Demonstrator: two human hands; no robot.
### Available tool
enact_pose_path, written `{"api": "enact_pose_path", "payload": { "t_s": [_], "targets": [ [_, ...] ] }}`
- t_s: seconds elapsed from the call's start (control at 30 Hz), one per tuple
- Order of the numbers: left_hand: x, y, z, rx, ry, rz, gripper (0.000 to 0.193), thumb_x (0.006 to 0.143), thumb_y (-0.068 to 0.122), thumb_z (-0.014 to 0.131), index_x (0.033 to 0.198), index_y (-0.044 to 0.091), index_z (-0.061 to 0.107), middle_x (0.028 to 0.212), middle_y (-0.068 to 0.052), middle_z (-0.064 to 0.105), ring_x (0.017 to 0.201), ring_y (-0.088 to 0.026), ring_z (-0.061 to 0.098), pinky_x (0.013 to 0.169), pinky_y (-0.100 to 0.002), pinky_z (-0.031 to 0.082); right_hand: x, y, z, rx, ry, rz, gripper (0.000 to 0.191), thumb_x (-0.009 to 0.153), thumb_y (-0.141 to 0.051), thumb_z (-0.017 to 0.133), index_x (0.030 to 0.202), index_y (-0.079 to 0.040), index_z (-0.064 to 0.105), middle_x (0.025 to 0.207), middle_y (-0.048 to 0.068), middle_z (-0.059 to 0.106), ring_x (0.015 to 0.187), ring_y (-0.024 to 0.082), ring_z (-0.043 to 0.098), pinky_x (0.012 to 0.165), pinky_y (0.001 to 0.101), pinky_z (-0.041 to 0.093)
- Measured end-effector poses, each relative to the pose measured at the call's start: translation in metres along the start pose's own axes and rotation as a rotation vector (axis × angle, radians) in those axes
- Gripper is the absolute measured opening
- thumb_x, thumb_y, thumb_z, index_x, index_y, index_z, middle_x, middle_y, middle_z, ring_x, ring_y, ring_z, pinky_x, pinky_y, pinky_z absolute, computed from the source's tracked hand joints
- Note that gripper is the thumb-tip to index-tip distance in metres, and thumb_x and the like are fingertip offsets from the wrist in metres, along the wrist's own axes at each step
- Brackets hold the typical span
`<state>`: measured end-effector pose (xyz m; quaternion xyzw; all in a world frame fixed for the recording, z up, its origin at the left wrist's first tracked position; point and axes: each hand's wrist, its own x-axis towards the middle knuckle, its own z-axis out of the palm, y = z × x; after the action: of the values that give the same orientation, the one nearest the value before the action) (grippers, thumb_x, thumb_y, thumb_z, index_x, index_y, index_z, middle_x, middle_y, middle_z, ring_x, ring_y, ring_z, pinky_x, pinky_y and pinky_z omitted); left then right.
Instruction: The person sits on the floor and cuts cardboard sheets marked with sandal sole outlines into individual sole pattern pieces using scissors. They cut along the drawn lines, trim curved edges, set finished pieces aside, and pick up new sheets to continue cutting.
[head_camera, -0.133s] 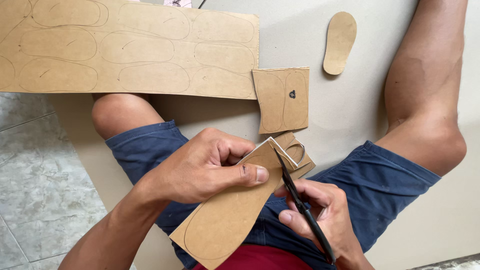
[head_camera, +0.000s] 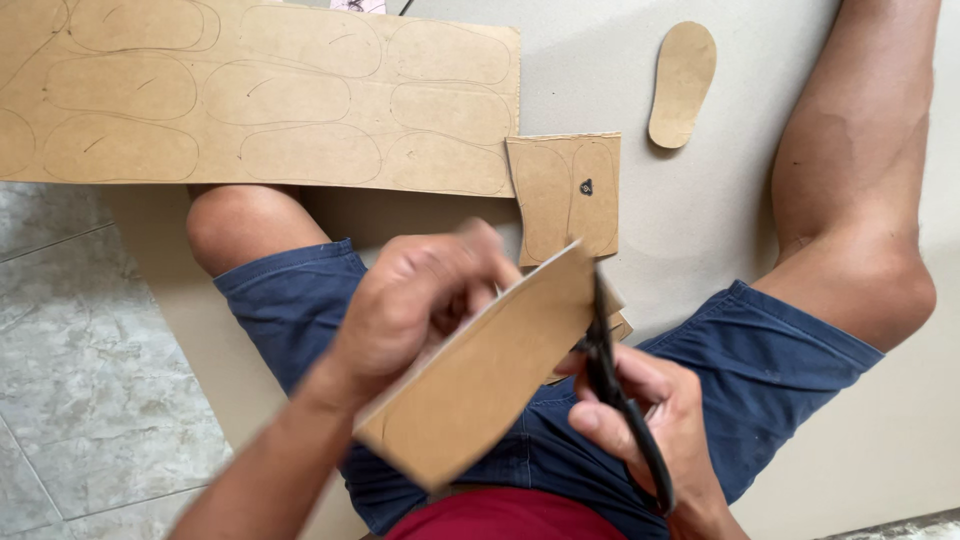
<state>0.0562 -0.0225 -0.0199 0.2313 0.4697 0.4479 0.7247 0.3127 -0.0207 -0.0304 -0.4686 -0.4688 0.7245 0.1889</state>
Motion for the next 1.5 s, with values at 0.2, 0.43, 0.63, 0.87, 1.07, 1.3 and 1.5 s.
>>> {"api": "enact_pose_path", "payload": {
  "t_s": [0.2, 0.43, 0.63, 0.87, 1.07, 1.3, 1.5],
  "targets": [
    [-0.020, -0.055, 0.061, 0.182, 0.162, 0.398, 0.024, 0.106, 0.016, 0.067, 0.118, -0.005, 0.069, 0.099, -0.010, 0.071, 0.090, -0.018, 0.067, 0.078, -0.030, 0.054, 0.011, 0.000, 0.008, 0.089, 0.068, -0.103, 0.076, 0.075, -0.057, 0.086, 0.112, 0.007, 0.070, 0.082, -0.001, 0.057, 0.074, 0.007, 0.051, 0.064, 0.0214, 0.040],
    [-0.006, -0.065, 0.083, -0.151, 0.692, 0.402, 0.019, 0.098, 0.016, 0.072, 0.098, -0.003, 0.073, 0.078, -0.007, 0.071, 0.066, -0.015, 0.067, 0.060, -0.027, 0.055, 0.017, -0.001, 0.020, 0.051, 0.105, -0.116, 0.082, 0.073, -0.062, 0.083, 0.116, 0.006, 0.070, 0.082, 0.002, 0.059, 0.072, 0.009, 0.051, 0.062, 0.0218, 0.040],
    [-0.017, -0.043, 0.081, -0.117, 0.561, 0.345, 0.021, 0.099, 0.019, 0.068, 0.099, -0.001, 0.074, 0.075, -0.007, 0.072, 0.066, -0.013, 0.069, 0.062, -0.026, 0.057, 0.018, -0.012, 0.025, 0.029, 0.092, -0.146, 0.090, 0.073, -0.078, 0.075, 0.109, 0.004, 0.066, 0.094, 0.003, 0.063, 0.087, 0.012, 0.059, 0.079, 0.0259, 0.050],
    [-0.019, -0.037, 0.079, -0.057, 0.623, 0.363, 0.017, 0.096, 0.014, 0.072, 0.095, -0.002, 0.074, 0.074, -0.008, 0.072, 0.063, -0.014, 0.068, 0.057, -0.026, 0.057, 0.013, 0.002, 0.023, 0.127, 0.115, -0.147, 0.090, 0.067, -0.072, 0.084, 0.108, 0.008, 0.071, 0.087, 0.005, 0.061, 0.081, 0.013, 0.056, 0.071, 0.0271, 0.045],
    [-0.025, -0.028, 0.068, 0.074, 0.546, 0.345, 0.018, 0.097, 0.016, 0.071, 0.094, -0.001, 0.075, 0.071, -0.006, 0.071, 0.062, -0.012, 0.068, 0.055, -0.025, 0.057, 0.010, 0.003, 0.019, 0.104, 0.140, -0.078, 0.091, 0.062, -0.068, 0.086, 0.108, 0.010, 0.073, 0.077, 0.005, 0.058, 0.069, 0.013, 0.052, 0.060, 0.0268, 0.039],
    [-0.030, -0.019, 0.062, 0.107, 0.464, 0.299, 0.022, 0.099, 0.019, 0.069, 0.093, -0.001, 0.075, 0.070, -0.005, 0.071, 0.062, -0.012, 0.067, 0.055, -0.025, 0.055, 0.011, -0.003, 0.019, 0.076, 0.093, -0.181, 0.089, 0.069, -0.073, 0.083, 0.108, 0.006, 0.069, 0.084, 0.000, 0.058, 0.078, 0.009, 0.053, 0.067, 0.0222, 0.040],
    [-0.033, -0.013, 0.053, 0.131, 0.438, 0.223, 0.022, 0.096, 0.021, 0.071, 0.094, -0.001, 0.076, 0.070, -0.005, 0.071, 0.061, -0.012, 0.067, 0.054, -0.025, 0.056, 0.008, 0.002, 0.016, 0.083, 0.110, -0.066, 0.095, 0.059, -0.071, 0.085, 0.107, 0.009, 0.073, 0.073, 0.003, 0.058, 0.065, 0.011, 0.051, 0.056, 0.0239, 0.037]
  ]
}}
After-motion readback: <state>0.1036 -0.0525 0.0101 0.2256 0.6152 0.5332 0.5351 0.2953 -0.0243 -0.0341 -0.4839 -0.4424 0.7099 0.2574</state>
